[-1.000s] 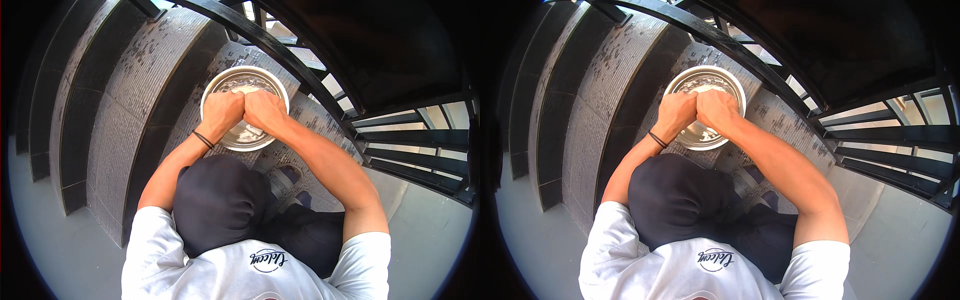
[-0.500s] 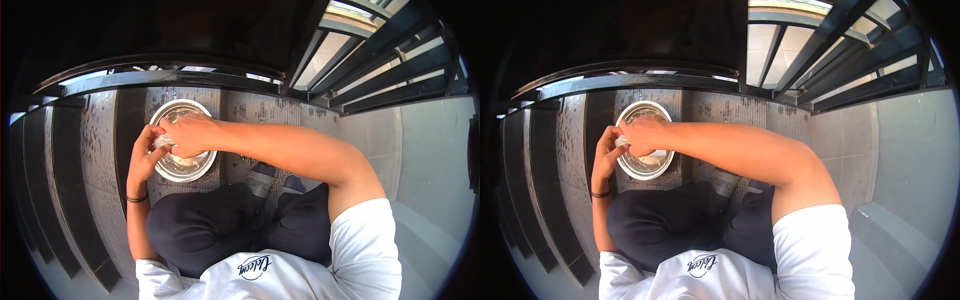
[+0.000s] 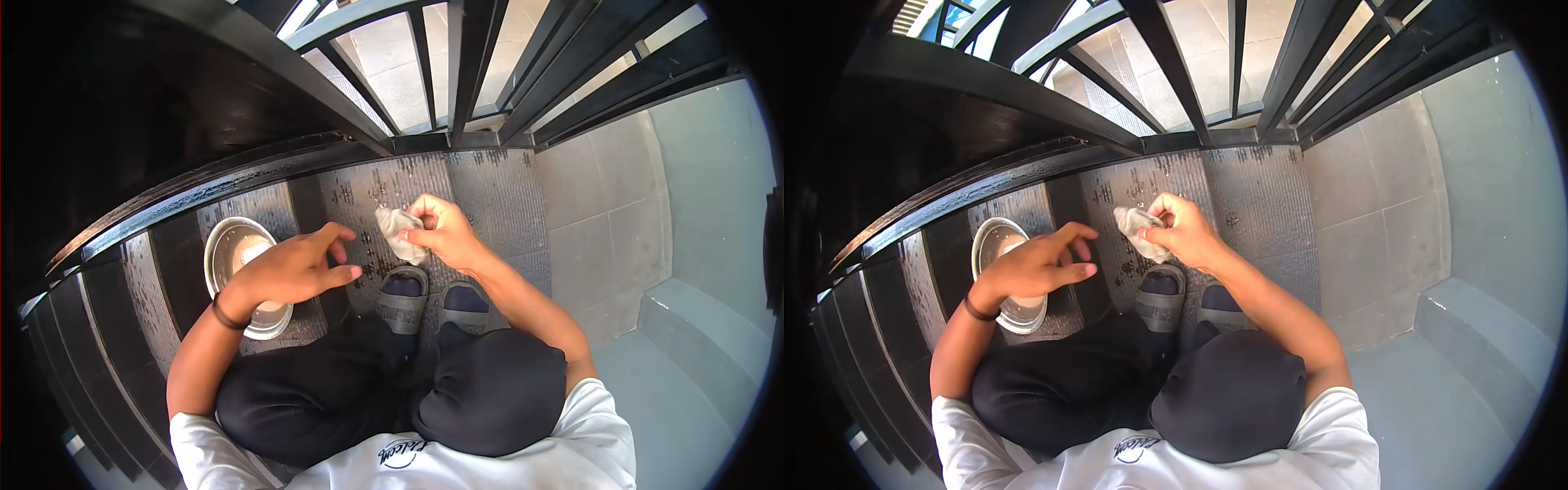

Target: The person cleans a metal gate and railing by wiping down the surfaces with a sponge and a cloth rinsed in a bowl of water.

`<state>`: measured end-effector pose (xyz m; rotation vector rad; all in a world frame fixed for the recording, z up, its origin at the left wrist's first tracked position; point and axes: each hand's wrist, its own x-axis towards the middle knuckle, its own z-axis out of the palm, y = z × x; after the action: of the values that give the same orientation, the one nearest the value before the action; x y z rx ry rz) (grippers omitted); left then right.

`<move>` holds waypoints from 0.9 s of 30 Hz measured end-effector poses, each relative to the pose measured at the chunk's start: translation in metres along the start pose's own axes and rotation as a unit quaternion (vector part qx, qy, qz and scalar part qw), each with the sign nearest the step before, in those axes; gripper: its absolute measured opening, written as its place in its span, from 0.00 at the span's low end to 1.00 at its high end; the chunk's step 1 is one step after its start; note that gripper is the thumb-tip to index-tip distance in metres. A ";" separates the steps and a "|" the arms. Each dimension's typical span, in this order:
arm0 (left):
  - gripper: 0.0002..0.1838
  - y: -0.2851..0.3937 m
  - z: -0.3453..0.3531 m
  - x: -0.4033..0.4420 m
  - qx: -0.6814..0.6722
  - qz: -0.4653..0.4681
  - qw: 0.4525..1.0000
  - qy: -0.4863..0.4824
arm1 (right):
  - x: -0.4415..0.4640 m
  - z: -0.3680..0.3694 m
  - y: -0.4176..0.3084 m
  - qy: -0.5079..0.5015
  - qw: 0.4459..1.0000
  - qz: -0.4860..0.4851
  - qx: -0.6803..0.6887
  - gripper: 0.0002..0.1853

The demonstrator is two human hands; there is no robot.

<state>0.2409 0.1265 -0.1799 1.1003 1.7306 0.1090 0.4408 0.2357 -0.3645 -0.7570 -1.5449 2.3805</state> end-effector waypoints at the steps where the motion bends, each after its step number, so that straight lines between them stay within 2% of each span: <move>1: 0.20 -0.014 0.016 0.024 0.007 0.005 1.000 0.017 | 0.001 -0.004 0.009 -0.018 0.992 0.023 0.121 0.09; 2: 0.20 -0.021 0.029 0.044 0.013 0.002 1.000 0.014 | 0.000 -0.005 0.003 -0.030 0.982 0.010 0.188 0.11; 4: 0.16 -0.025 0.042 0.076 -0.047 0.172 0.981 0.078 | -0.002 -0.009 -0.019 -0.020 0.978 0.000 0.208 0.10; 5: 0.16 -0.026 0.041 0.082 -0.043 0.171 0.982 0.073 | -0.001 -0.013 -0.024 -0.013 0.975 -0.005 0.224 0.09; 7: 0.15 -0.020 0.036 0.087 -0.204 0.090 0.974 -0.024 | 0.003 -0.028 -0.013 -0.015 0.981 -0.017 0.193 0.10; 9: 0.18 -0.014 0.027 0.089 -0.169 0.072 0.982 -0.032 | 0.004 -0.040 -0.005 -0.016 0.984 -0.014 0.177 0.10; 11: 0.21 -0.008 0.026 0.093 -0.225 0.077 0.971 -0.020 | 0.003 -0.045 0.001 -0.004 0.980 -0.031 0.196 0.09; 14: 0.22 -0.007 0.024 0.096 -0.247 0.070 0.966 0.004 | -0.006 -0.059 -0.004 -0.029 0.971 0.020 0.238 0.13; 16: 0.20 -0.008 0.024 0.095 -0.284 0.066 0.956 0.021 | -0.008 -0.065 0.000 -0.061 0.986 -0.024 0.154 0.22; 17: 0.20 -0.005 0.025 0.094 -0.277 0.067 0.959 0.011 | -0.011 -0.065 0.002 -0.050 0.986 -0.027 0.159 0.22; 19: 0.17 0.005 0.028 0.091 -0.300 0.060 0.952 0.021 | -0.018 -0.058 -0.019 -0.067 0.987 -0.132 -0.058 0.24; 20: 0.14 0.010 0.027 0.090 -0.284 0.055 0.957 0.010 | -0.014 -0.059 -0.012 -0.085 0.968 -0.168 -0.166 0.20; 21: 0.14 0.018 0.028 0.087 -0.281 0.057 0.958 0.003 | -0.012 -0.060 -0.017 -0.078 0.969 -0.167 -0.164 0.20; 23: 0.12 0.032 0.029 0.083 -0.333 -0.018 0.942 0.031 | -0.009 -0.061 -0.032 -0.117 0.970 -0.120 -0.174 0.20; 24: 0.12 0.022 0.030 0.087 -0.383 -0.006 0.923 0.034 | -0.007 -0.059 -0.031 -0.061 0.980 -0.136 -0.133 0.22; 25: 0.12 0.014 0.030 0.089 -0.383 -0.005 0.923 0.032 | -0.007 -0.059 -0.032 -0.058 0.980 -0.134 -0.134 0.22; 27: 0.17 0.007 0.029 0.089 -0.332 0.037 0.942 0.032 | -0.006 -0.061 -0.038 0.005 0.996 -0.016 -0.088 0.23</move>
<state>0.2644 0.1811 -0.2522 0.6577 1.5303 0.7276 0.4734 0.2980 -0.3482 -0.7702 -1.7672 2.2361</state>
